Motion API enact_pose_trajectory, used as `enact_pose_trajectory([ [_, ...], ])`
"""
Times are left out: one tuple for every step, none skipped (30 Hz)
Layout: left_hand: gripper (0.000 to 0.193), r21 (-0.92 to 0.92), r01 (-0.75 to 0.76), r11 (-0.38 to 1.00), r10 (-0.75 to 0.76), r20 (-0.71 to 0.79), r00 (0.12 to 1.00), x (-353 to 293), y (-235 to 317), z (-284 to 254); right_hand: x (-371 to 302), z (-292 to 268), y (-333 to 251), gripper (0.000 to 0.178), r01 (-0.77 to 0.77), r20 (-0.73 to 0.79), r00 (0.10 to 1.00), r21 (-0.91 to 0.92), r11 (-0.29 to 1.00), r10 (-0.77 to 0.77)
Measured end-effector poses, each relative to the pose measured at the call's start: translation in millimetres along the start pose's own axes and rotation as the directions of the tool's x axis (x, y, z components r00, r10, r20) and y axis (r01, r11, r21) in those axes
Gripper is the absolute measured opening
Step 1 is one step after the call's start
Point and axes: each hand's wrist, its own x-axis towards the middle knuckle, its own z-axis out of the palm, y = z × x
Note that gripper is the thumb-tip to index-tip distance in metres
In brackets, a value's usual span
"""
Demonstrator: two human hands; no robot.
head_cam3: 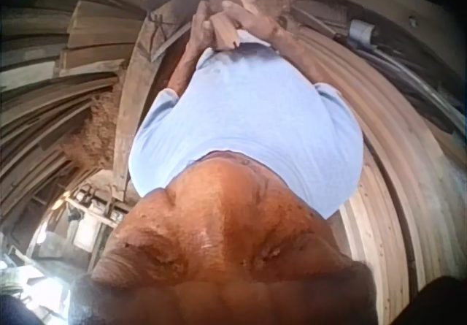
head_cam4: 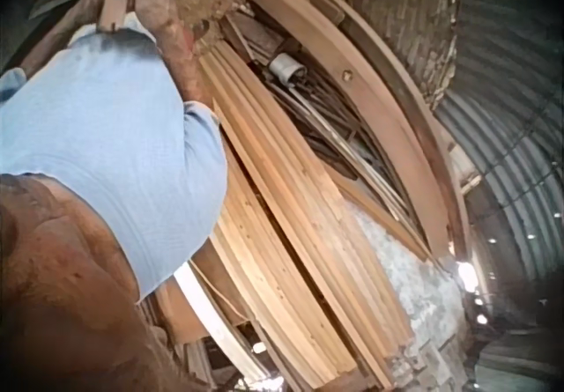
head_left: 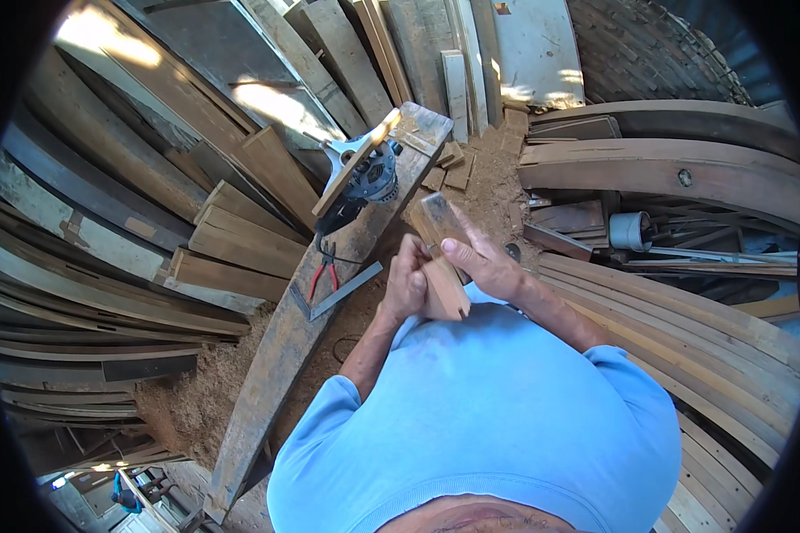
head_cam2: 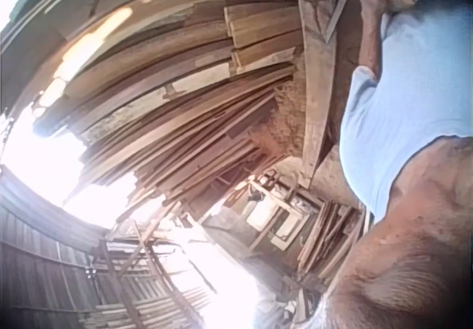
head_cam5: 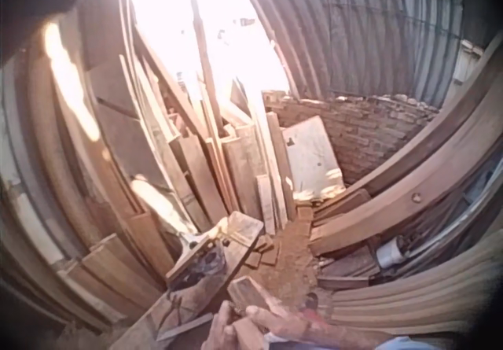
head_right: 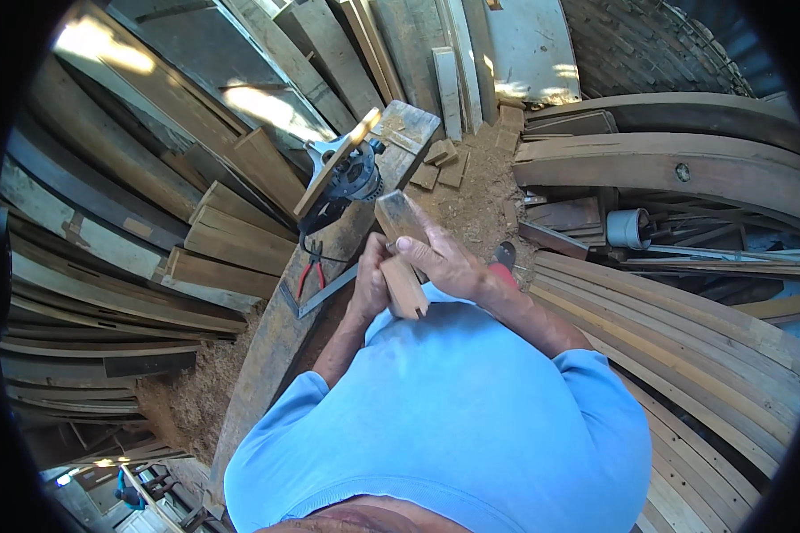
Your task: The person handles and measures wooden blocks, then uses a routing tool to shape the edge of a wooden piece.
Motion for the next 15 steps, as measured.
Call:
enact_pose_trajectory([
  [0.088,0.008,0.002,1.000,-0.001,-0.048,0.999,2.5,-3.1,-2.7,1.8,-0.2,-3.4,0.080,-0.029,-0.006,1.000,0.058,0.998,0.029],
  [0.088,-0.035,0.023,0.999,-0.024,-0.052,0.998,1.0,-6.2,-3.7,3.0,-0.4,-4.7,0.079,-0.057,-0.011,0.998,0.115,0.992,0.058],
  [0.087,-0.079,0.043,0.996,-0.048,-0.056,0.997,-0.6,-9.9,-3.8,2.0,-3.6,10.7,0.079,-0.045,-0.011,0.999,0.150,0.988,0.047],
  [0.087,-0.114,0.060,0.992,-0.068,-0.062,0.996,0.5,-13.0,-8.0,2.9,-2.1,5.7,0.080,-0.018,0.017,1.000,0.084,0.996,0.016],
  [0.086,-0.119,0.061,0.991,-0.072,-0.084,0.994,-0.3,-14.6,-9.7,-2.6,1.2,-5.9,0.081,0.006,0.041,0.999,0.015,1.000,-0.006],
  [0.086,-0.166,0.073,0.983,-0.093,-0.117,0.989,-0.9,-19.6,-12.1,-7.4,4.6,-14.6,0.081,0.031,0.067,0.997,-0.054,0.998,-0.027],
  [0.086,-0.214,0.079,0.974,-0.112,-0.145,0.983,0.8,-24.0,-12.3,-12.2,5.5,-17.5,0.083,-0.030,0.135,0.990,-0.044,0.999,0.036],
  [0.086,-0.262,0.084,0.961,-0.133,-0.174,0.976,1.6,-27.7,-12.8,-16.9,8.0,-15.6,0.085,-0.063,0.145,0.987,-0.048,0.997,0.070],
  [0.087,-0.217,0.046,0.975,-0.081,-0.156,0.984,0.3,-30.6,-17.5,-21.2,10.9,-12.5,0.087,-0.097,0.156,0.982,-0.053,0.994,0.104],
  [0.086,-0.203,0.056,0.978,-0.080,-0.109,0.991,1.0,-27.8,-21.1,-20.0,13.1,-9.0,0.088,-0.054,0.126,0.990,-0.089,0.995,0.065],
  [0.086,-0.188,0.066,0.980,-0.079,-0.062,0.995,1.6,-25.1,-24.1,-17.5,14.7,-5.8,0.090,-0.012,0.096,0.995,-0.130,0.991,0.025],
  [0.085,-0.173,0.076,0.982,-0.080,-0.015,0.997,2.3,-24.1,-25.7,-11.8,16.3,-4.2,0.090,0.005,0.077,0.997,-0.142,0.990,0.006],
  [0.088,-0.070,-0.006,0.998,-0.001,-0.104,0.995,6.4,-25.2,-24.6,-6.1,18.1,-4.0,0.089,0.021,0.060,0.998,-0.156,0.988,-0.012],
  [0.087,-0.073,-0.015,0.997,0.008,-0.090,0.996,5.3,-25.9,-25.7,-1.0,19.4,-3.4,0.088,0.038,0.043,0.999,-0.170,0.985,-0.031],
  [0.087,-0.077,-0.023,0.997,0.017,-0.076,0.997,3.9,-27.6,-27.2,3.5,20.5,-1.2,0.087,0.033,0.036,0.999,-0.184,0.982,-0.027],
])
